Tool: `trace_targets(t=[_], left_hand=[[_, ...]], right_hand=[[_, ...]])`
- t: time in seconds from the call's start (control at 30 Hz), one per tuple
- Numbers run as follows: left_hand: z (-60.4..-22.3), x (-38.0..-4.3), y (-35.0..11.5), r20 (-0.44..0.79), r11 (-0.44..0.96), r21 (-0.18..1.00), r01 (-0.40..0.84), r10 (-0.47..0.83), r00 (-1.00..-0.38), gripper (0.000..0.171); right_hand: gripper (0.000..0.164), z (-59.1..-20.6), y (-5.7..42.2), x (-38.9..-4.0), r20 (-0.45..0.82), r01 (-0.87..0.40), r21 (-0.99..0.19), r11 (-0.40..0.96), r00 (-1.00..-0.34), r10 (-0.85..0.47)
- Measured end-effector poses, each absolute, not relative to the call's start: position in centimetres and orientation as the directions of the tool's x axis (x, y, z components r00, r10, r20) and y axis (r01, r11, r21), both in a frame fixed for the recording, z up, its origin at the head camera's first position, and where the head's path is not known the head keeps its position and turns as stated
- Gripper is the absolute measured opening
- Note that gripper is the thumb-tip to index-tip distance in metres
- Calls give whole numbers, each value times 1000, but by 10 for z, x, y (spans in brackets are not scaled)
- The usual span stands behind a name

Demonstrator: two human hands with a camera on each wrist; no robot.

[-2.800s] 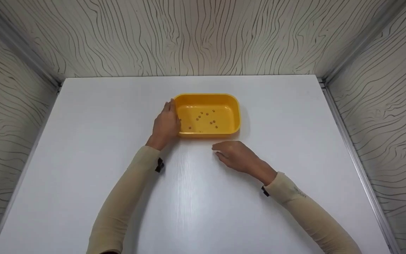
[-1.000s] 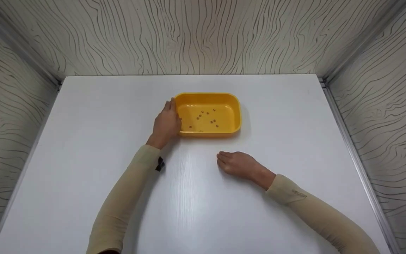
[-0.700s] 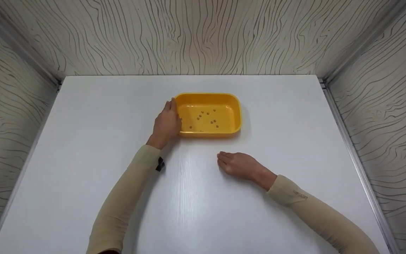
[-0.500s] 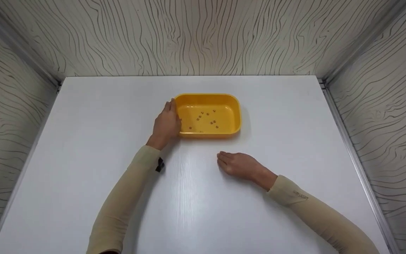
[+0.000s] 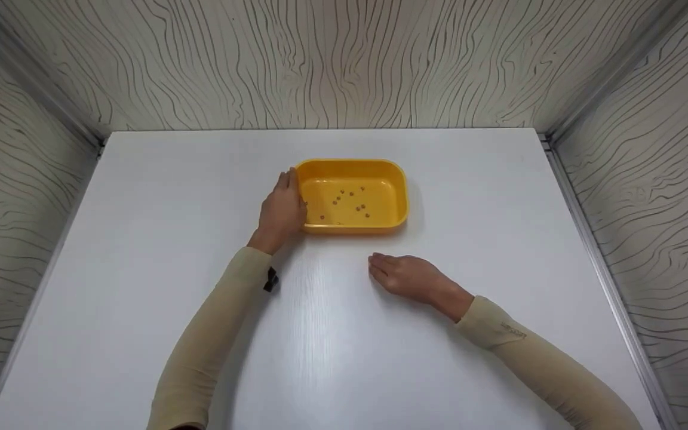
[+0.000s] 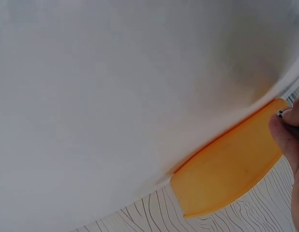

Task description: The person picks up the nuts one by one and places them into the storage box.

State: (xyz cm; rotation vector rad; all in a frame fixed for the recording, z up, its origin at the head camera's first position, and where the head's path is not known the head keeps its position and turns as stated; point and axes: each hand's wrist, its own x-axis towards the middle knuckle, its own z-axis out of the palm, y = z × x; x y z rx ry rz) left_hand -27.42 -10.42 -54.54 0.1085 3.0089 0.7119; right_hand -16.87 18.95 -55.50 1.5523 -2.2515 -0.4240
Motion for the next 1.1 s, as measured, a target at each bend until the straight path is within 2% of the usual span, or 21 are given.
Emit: trace_targets(t=[0.33,0.63,0.9,1.0,1.1], left_hand=[[-547,-275,-104,-52,905,421,55,85,-995,67],[-548,-275,-104,-6,924,371,95,104,-995,62],[-548,-275,-105,9,929,352,119,124,-992,66],[-548,-275,-105,-6,928,359,103,112,-994,66],[-548,-275,-104,-15,929,359,89,101,-995,65]], right_hand=[[41,-545,184,-169,165,-846,391,362,-322,-932],[42,-535,178,-174,301,-857,317,407,-316,-900],[34,-529,171,-182,463,-887,149,436,-328,-824],[32,-525,167,-186,531,-902,45,430,-343,-775],[32,-520,163,-190,579,-903,-96,418,-392,-714]])
